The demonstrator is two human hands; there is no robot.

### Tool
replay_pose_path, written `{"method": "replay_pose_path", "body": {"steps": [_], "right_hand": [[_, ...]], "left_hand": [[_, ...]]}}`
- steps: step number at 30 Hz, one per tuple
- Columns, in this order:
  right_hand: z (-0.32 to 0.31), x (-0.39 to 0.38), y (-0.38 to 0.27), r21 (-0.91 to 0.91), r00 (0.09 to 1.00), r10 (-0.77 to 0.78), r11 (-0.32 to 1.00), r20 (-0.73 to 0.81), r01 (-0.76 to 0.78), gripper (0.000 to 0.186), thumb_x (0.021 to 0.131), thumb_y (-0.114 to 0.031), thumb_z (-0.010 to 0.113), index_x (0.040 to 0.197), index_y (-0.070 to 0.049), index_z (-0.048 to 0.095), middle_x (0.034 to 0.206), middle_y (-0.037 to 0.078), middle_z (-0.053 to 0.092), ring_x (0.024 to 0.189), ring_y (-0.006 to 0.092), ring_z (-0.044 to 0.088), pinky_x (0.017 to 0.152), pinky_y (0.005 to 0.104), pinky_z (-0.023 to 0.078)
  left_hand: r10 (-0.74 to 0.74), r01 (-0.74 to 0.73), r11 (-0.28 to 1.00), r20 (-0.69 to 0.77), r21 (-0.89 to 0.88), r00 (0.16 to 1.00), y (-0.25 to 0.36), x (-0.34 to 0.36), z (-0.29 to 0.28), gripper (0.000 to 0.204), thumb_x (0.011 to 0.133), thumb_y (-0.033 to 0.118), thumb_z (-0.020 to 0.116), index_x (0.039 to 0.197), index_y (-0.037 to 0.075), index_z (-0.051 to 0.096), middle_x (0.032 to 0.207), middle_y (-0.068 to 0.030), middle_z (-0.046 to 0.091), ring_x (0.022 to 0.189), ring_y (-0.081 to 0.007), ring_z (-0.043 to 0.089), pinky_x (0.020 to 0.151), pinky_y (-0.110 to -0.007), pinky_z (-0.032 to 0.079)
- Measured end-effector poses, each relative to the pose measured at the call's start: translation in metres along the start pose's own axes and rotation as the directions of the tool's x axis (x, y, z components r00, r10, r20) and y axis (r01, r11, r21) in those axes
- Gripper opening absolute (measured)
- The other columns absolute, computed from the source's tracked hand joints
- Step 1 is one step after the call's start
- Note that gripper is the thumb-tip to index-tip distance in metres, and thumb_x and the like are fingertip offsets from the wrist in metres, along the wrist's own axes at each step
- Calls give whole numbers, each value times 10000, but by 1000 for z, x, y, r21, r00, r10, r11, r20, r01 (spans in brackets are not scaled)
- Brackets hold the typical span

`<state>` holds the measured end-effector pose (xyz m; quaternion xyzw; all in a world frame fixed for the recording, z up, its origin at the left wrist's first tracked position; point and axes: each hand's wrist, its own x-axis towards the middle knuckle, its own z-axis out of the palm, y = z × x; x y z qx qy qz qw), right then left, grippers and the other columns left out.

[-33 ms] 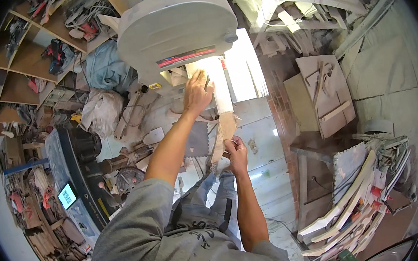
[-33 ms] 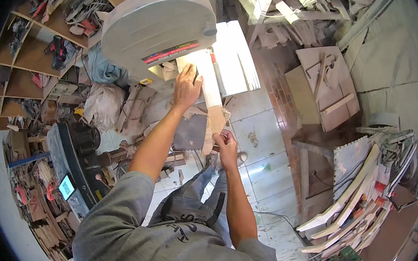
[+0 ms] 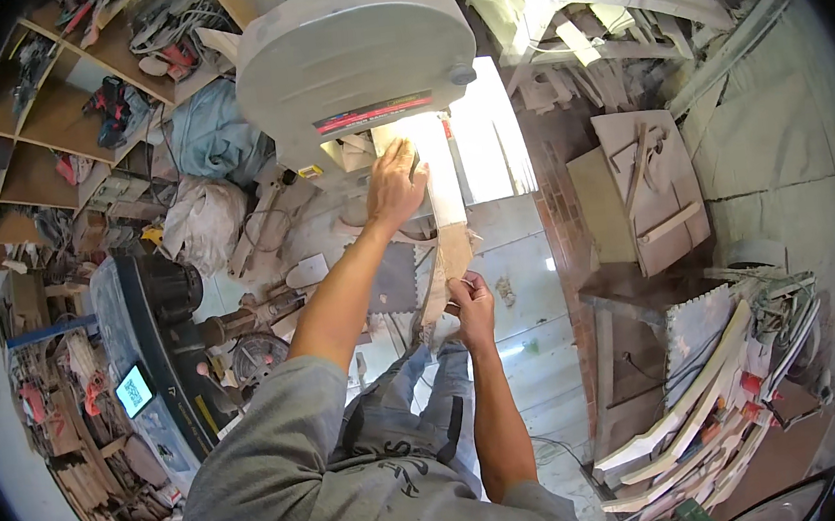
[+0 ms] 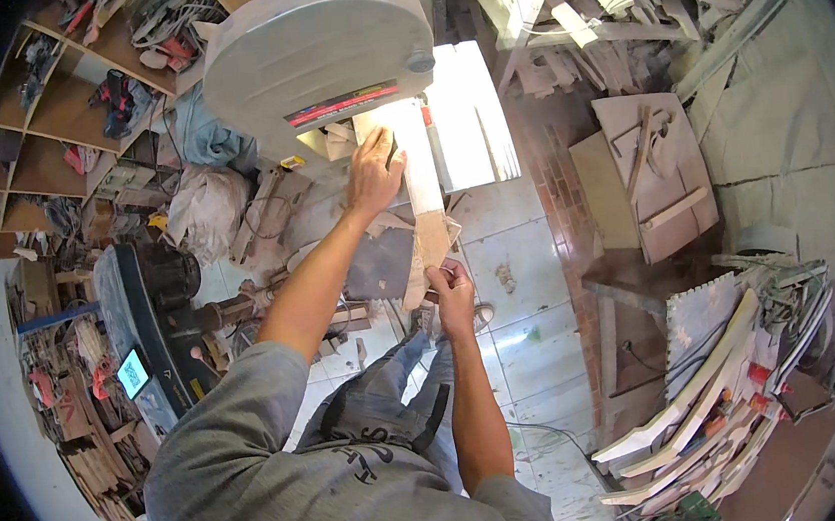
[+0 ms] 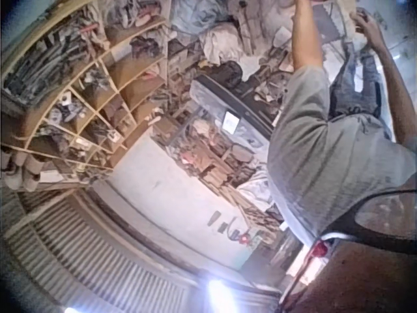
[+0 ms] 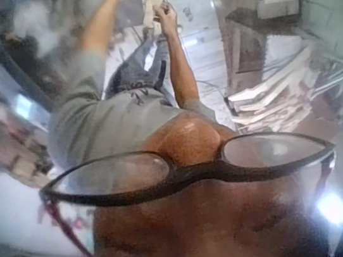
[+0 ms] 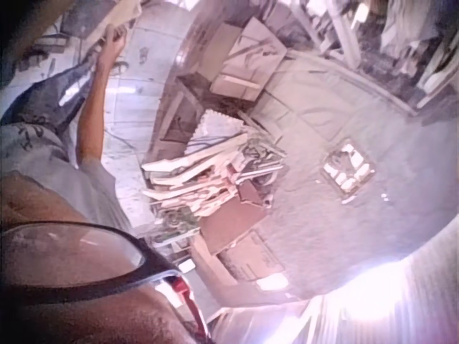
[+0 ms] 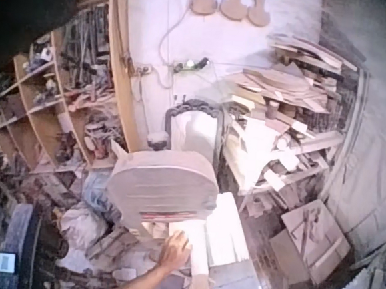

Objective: The person uses a band saw to cut a curved profile into a piece of wood, feeding the material through the blade and then picking up the cutout piece.

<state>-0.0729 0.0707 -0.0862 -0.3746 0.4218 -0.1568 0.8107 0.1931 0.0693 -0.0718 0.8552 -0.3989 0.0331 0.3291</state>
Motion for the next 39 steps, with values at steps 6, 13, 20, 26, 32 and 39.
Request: {"method": "replay_pose_path", "body": {"steps": [6,13,20,26,32,39], "right_hand": [[1,0,1,12,1000,-12,1000,6,12,265,974,-195,721,1177,-86,589,985,31,707,819,112,687,698,297,589],[0,2,2,-11,1000,-19,1000,12,19,314,998,-189,690,1239,-19,582,1052,91,720,865,142,702,754,311,607],[1,2,-2,-56,1000,-17,998,-4,17,336,993,-203,696,1244,-7,589,1064,96,720,879,143,700,746,308,602],[4,1,-5,-58,1000,-18,998,-2,18,336,990,-200,699,1242,-6,592,1061,94,718,875,137,695,741,303,595],[4,3,-3,-35,1000,-13,999,-9,12,319,984,-199,704,1226,-23,596,1030,71,713,856,126,688,730,297,590],[3,7,1,-2,1000,-18,1000,-4,18,320,981,-194,707,1227,-20,597,1018,64,708,846,124,685,723,293,589]], "left_hand": [[2,-2,1000,0,-6,1000,2,1,0,594,964,294,582,1386,-123,564,1446,-300,553,1361,-389,522,1162,-454,364],[-6,6,1000,20,-2,1000,1,0,0,597,969,294,572,1399,-120,552,1452,-302,547,1387,-381,502,1178,-453,340],[-19,19,1000,19,-21,1000,2,0,1,597,969,301,576,1395,-116,559,1446,-293,559,1400,-374,494,1183,-462,332],[-21,21,1000,19,-4,1000,0,0,2,596,964,304,585,1395,-107,566,1448,-285,561,1397,-374,497,1182,-461,335],[-24,24,1000,19,-8,1000,3,0,1,594,964,304,585,1392,-107,567,1450,-286,558,1395,-375,498,1178,-466,343],[-23,23,1000,28,-10,999,5,1,-1,615,968,324,562,1376,-136,564,1424,-283,583,1428,-347,470,1174,-467,337]]}}
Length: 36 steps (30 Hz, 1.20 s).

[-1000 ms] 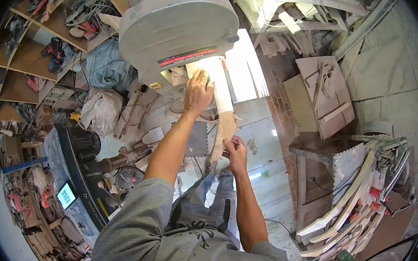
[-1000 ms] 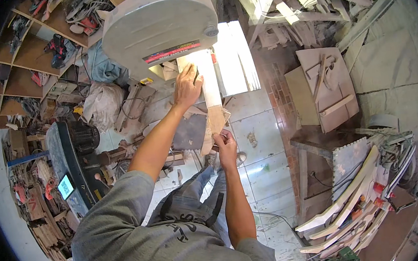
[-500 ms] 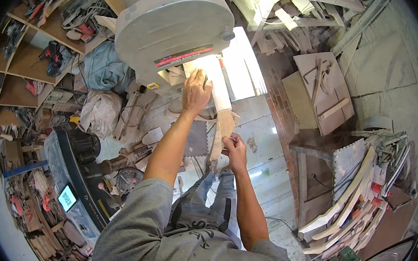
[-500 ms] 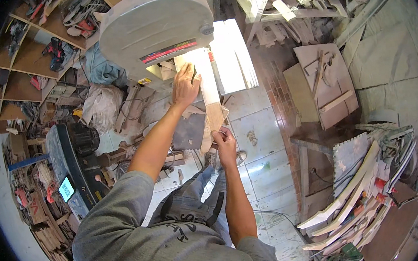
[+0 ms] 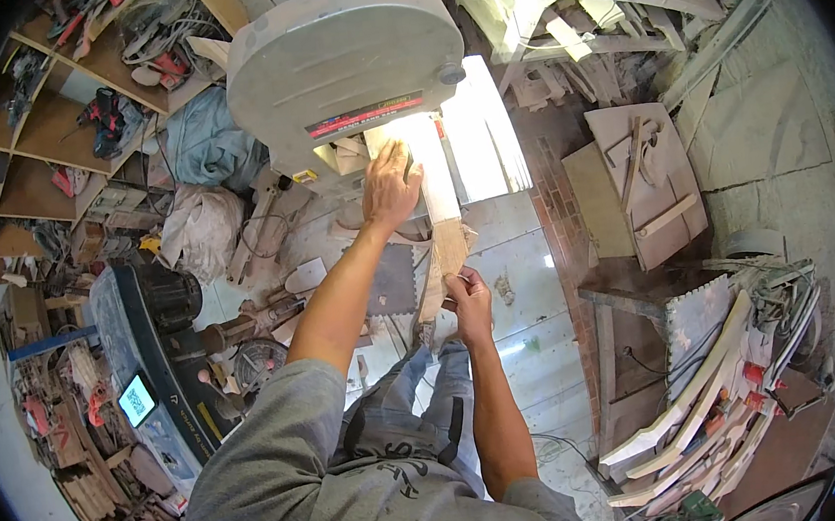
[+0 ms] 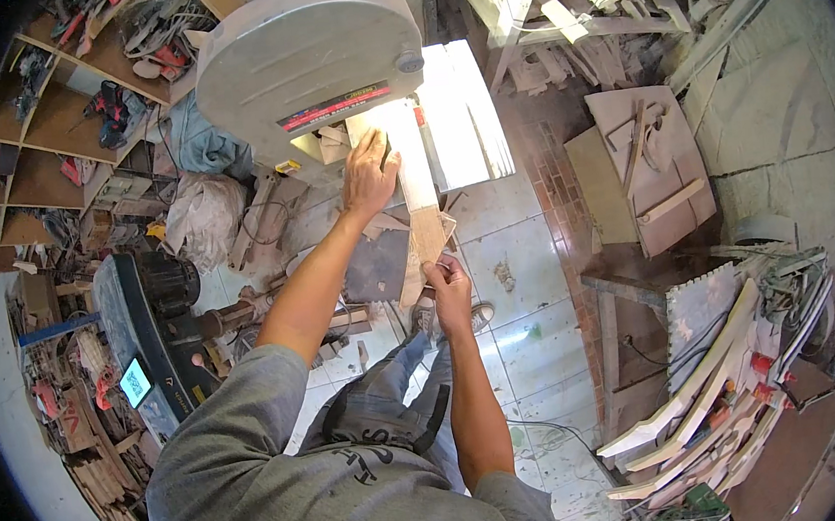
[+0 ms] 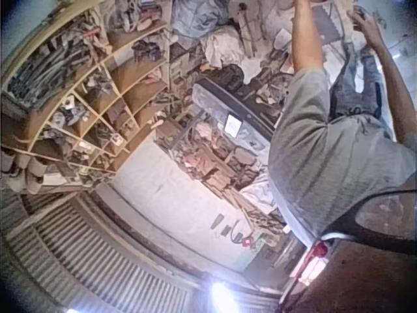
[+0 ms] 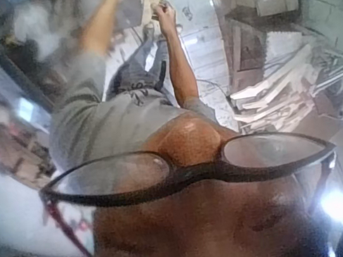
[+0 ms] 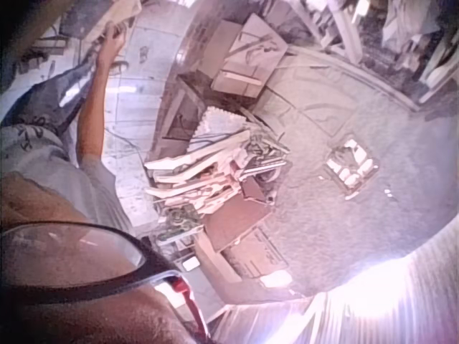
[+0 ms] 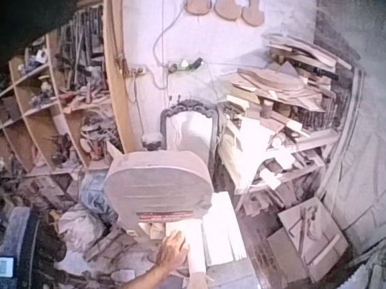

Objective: The person uses a band saw to cut a curved profile into a piece of wood, feeding the material through the blade and then picking up the cutout piece.

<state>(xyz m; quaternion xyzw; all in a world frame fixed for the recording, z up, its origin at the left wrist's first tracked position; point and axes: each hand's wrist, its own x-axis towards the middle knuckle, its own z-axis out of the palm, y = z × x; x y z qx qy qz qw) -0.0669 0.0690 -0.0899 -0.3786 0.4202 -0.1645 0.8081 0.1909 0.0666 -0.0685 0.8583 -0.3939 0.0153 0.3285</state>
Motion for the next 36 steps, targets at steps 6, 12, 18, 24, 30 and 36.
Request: {"method": "replay_pose_path", "body": {"steps": [6,12,18,24,30,36], "right_hand": [[0,1,0,-14,1000,-5,1000,-2,5,298,984,-194,700,1216,-36,600,1028,62,714,846,123,694,720,296,599],[-2,3,0,-14,1000,-13,1000,-2,13,290,981,-204,703,1207,-52,604,1018,49,720,829,114,699,709,287,600],[1,2,-4,-12,1000,3,1000,-1,-3,326,988,-177,685,1245,1,594,1052,84,707,883,143,690,740,314,598],[1,3,-4,1,1000,9,1000,0,-9,319,990,-176,680,1244,-3,596,1051,80,712,894,142,691,749,317,596],[1,3,-5,2,1000,8,1000,3,-8,310,988,-178,682,1237,-12,599,1049,69,712,881,134,687,743,305,586],[3,3,-8,-16,1000,3,1000,6,-3,321,987,-198,689,1234,-15,599,1044,69,712,877,131,684,748,305,586]], "left_hand": [[9,-9,1000,1,10,1000,-4,0,1,600,966,306,583,1393,-114,560,1454,-289,553,1400,-372,494,1176,-464,341],[12,-12,1000,4,8,1000,-1,0,3,626,964,330,565,1379,-140,558,1434,-282,576,1434,-348,465,1173,-466,338],[8,-8,1000,-6,2,1000,-4,-1,3,625,962,330,571,1380,-133,560,1435,-280,576,1427,-356,470,1172,-468,339],[18,-18,1000,-15,10,1000,-4,-1,4,606,963,319,573,1376,-126,570,1427,-279,582,1414,-363,482,1167,-464,346],[6,-7,1000,-19,-3,1000,-3,-1,3,595,966,315,573,1379,-114,573,1425,-279,584,1409,-364,486,1161,-465,353],[18,-17,1000,-11,26,1000,-3,-1,2,611,962,324,582,1386,-115,565,1432,-279,577,1410,-363,484,1162,-465,349]]}}
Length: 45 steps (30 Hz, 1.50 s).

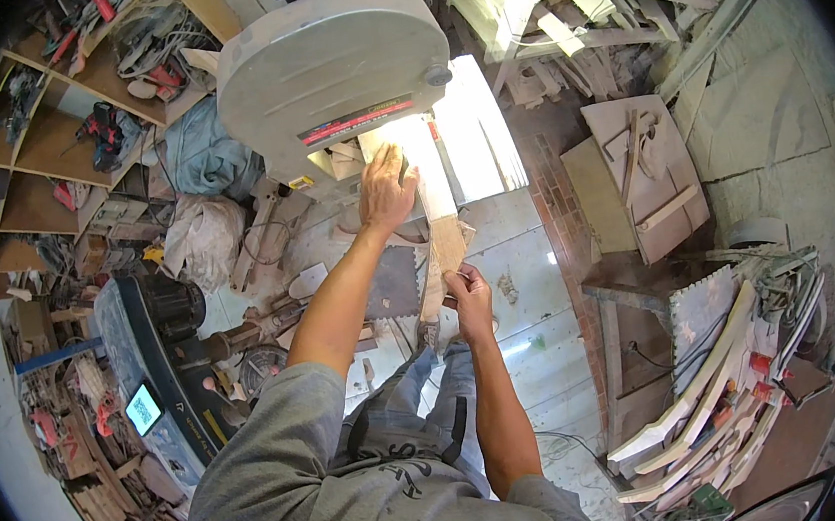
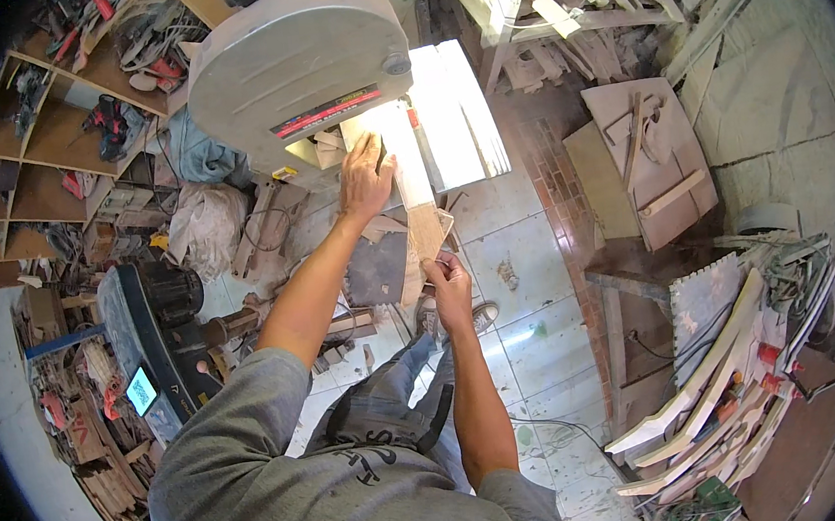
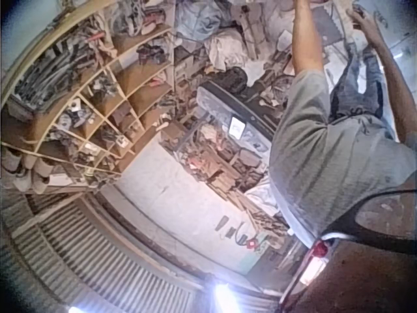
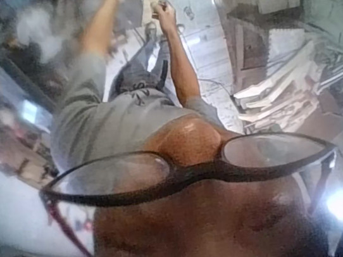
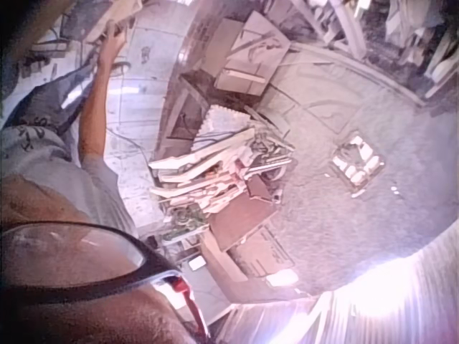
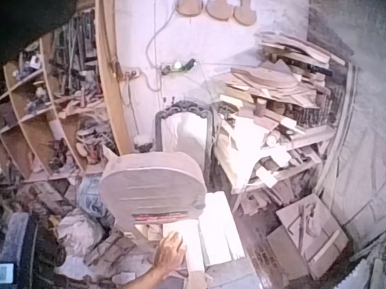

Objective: The person uses a band saw to cut a curved profile into a piece of wood, feeding the material through the blade and then picking up the cutout piece.

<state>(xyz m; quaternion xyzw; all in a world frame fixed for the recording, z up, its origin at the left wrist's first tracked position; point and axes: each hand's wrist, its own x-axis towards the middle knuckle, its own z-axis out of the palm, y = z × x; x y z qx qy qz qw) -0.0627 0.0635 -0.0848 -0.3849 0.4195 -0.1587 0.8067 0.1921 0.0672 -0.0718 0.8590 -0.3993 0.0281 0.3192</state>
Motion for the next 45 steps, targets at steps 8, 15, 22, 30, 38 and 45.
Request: {"method": "replay_pose_path", "body": {"steps": [8,15,22,30,38,45], "right_hand": [[1,1,-1,-1,1000,-12,1000,-2,12,350,980,-227,703,1231,-6,600,1045,77,710,878,136,682,760,307,582],[-1,3,0,-12,1000,-6,1000,-4,6,337,980,-225,703,1221,-11,604,1045,73,711,880,134,680,751,305,577],[2,3,-3,1,1000,-4,1000,-7,4,313,982,-206,699,1208,-9,608,1035,67,714,869,128,678,754,298,570],[3,6,-2,8,1000,-13,1000,-4,13,322,973,-195,701,1219,-20,590,1011,65,715,835,132,695,724,295,587],[3,7,-2,10,1000,-12,1000,1,12,318,969,-194,700,1216,-32,585,1000,59,712,814,130,699,710,291,593],[5,7,-2,-5,1000,-12,1000,-4,12,327,975,-203,704,1221,-22,587,1020,66,710,838,128,693,724,295,592]], "left_hand": [[-4,4,1000,0,-2,1000,1,0,0,619,951,326,592,1386,-113,565,1437,-276,573,1411,-360,482,1165,-468,346],[1,-1,1000,6,-16,1000,1,0,0,616,953,328,589,1390,-106,565,1440,-267,574,1413,-360,480,1167,-475,344],[-17,18,1000,24,-12,1000,0,-1,0,628,964,350,570,1412,-90,555,1451,-266,566,1428,-359,464,1185,-475,328],[-8,8,1000,22,3,1000,-3,-1,2,632,964,348,571,1416,-93,548,1450,-273,563,1424,-365,468,1184,-475,329],[-22,23,1000,26,-3,999,2,0,-2,629,963,345,575,1408,-99,550,1448,-277,562,1421,-369,469,1179,-474,333],[-7,7,1000,16,-17,1000,-1,-1,1,628,960,339,584,1399,-109,554,1434,-284,572,1422,-368,469,1177,-472,335]]}}
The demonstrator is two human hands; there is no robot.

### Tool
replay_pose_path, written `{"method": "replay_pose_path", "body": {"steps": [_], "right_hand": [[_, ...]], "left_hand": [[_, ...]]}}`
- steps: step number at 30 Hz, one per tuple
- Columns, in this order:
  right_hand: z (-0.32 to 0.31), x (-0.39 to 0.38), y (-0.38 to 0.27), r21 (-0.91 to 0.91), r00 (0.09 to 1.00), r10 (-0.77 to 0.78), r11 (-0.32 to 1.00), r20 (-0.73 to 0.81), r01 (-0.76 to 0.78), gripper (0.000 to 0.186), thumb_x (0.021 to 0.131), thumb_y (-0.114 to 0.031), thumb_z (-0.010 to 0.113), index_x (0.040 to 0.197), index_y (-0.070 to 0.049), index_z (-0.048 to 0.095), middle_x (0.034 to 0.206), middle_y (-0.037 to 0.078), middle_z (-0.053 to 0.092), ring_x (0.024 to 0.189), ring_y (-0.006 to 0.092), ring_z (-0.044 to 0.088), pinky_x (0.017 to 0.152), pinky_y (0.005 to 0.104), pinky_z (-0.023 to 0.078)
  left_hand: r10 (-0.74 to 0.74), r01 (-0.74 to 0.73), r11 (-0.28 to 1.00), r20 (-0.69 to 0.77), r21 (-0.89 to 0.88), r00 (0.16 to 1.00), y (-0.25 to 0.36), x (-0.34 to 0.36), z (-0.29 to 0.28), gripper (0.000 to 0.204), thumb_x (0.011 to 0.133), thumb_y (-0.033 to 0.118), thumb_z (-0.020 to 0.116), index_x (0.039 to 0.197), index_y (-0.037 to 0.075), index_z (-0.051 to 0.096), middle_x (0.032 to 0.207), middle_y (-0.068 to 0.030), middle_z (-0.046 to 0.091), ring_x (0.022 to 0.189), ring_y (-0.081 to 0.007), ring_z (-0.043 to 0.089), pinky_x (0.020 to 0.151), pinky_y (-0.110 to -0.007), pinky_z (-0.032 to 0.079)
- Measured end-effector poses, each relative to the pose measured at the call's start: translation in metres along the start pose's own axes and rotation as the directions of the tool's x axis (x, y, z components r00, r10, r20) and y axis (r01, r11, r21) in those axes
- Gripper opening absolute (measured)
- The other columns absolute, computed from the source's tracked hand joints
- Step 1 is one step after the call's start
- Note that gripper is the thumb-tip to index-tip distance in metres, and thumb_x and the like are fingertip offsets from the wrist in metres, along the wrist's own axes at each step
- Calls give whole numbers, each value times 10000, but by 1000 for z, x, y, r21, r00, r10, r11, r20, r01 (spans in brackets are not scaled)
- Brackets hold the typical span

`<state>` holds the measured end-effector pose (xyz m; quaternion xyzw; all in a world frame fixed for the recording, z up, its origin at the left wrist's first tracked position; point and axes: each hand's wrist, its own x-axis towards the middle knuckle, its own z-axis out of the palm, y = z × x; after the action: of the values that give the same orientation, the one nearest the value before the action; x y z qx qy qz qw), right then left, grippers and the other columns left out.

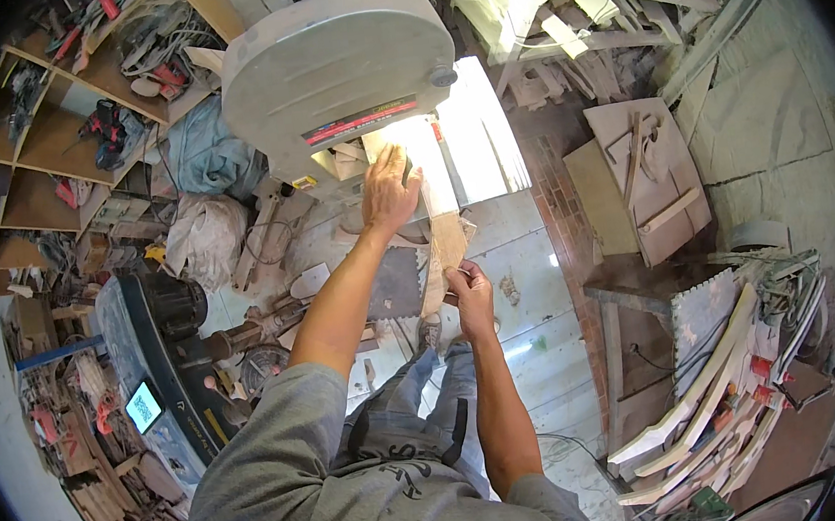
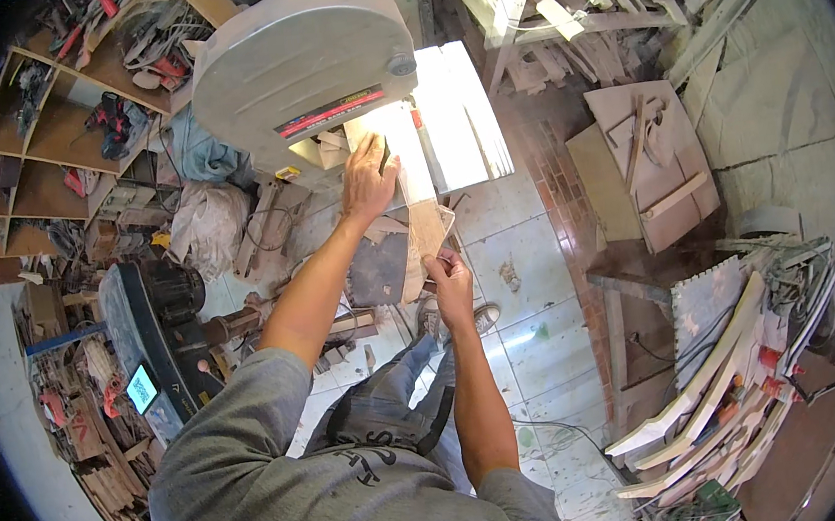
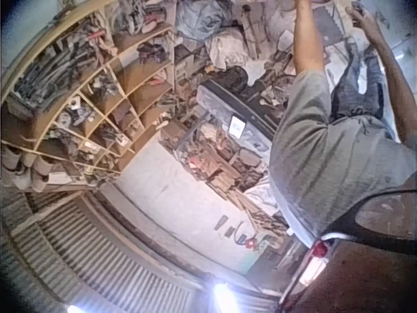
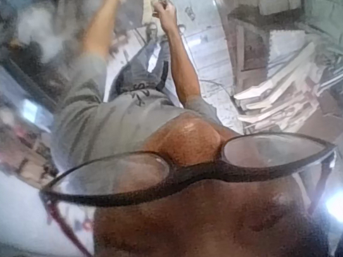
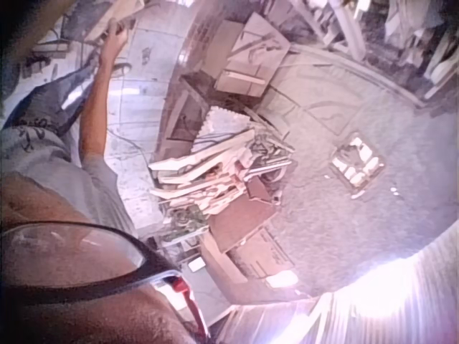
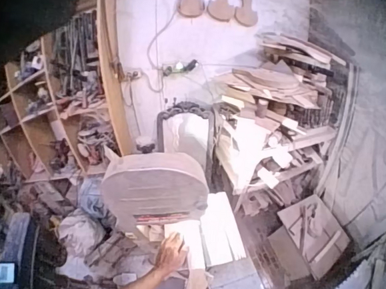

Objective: The person uses a band saw to cut a curved profile into a piece of wood, feeding the material through the blade and then picking up the cutout piece.

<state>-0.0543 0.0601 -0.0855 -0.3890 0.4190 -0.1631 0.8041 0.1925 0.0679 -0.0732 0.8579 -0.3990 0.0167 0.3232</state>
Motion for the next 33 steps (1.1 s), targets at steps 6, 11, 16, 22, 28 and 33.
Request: {"method": "replay_pose_path", "body": {"steps": [6,11,16,22,28,33], "right_hand": [[2,0,-1,13,1000,-1,1000,-3,1,325,971,-210,712,1219,-40,588,980,39,695,799,109,676,696,278,581],[5,-1,-5,11,1000,1,1000,-1,-1,326,972,-214,712,1220,-40,593,979,37,693,802,102,673,688,268,574],[4,1,-3,-12,1000,-11,1000,-6,11,317,973,-214,710,1215,-42,599,985,41,699,799,103,676,687,265,574],[5,3,-1,4,1000,-8,1000,-4,8,310,974,-216,709,1205,-39,604,992,50,710,795,107,682,684,266,575],[8,1,-5,-10,1000,-9,1000,-7,9,313,973,-222,712,1202,-39,605,987,49,708,804,106,679,683,266,573],[8,3,-4,-10,1000,-10,1000,-8,9,313,976,-227,710,1200,-37,606,980,39,702,805,104,670,685,265,571]], "left_hand": [[-2,2,1000,-12,-11,1000,3,0,-1,624,955,330,592,1387,-119,560,1424,-286,579,1417,-367,475,1168,-470,344],[0,0,1000,-13,-10,1000,3,0,-2,615,956,322,595,1387,-116,563,1429,-284,576,1412,-367,482,1169,-466,346],[-3,3,1000,4,6,1000,4,1,-3,613,962,318,596,1401,-108,556,1451,-283,561,1418,-370,478,1180,-462,340],[11,-11,1000,-16,10,1000,0,0,0,617,961,339,588,1384,-110,569,1434,-279,575,1420,-366,475,1173,-466,338],[8,-8,1000,-9,19,1000,0,0,1,622,962,343,587,1392,-106,564,1438,-280,572,1425,-364,469,1171,-469,338],[11,-11,1000,-6,18,1000,-1,0,1,623,962,347,587,1391,-105,566,1439,-280,571,1426,-361,466,1171,-466,338]]}}
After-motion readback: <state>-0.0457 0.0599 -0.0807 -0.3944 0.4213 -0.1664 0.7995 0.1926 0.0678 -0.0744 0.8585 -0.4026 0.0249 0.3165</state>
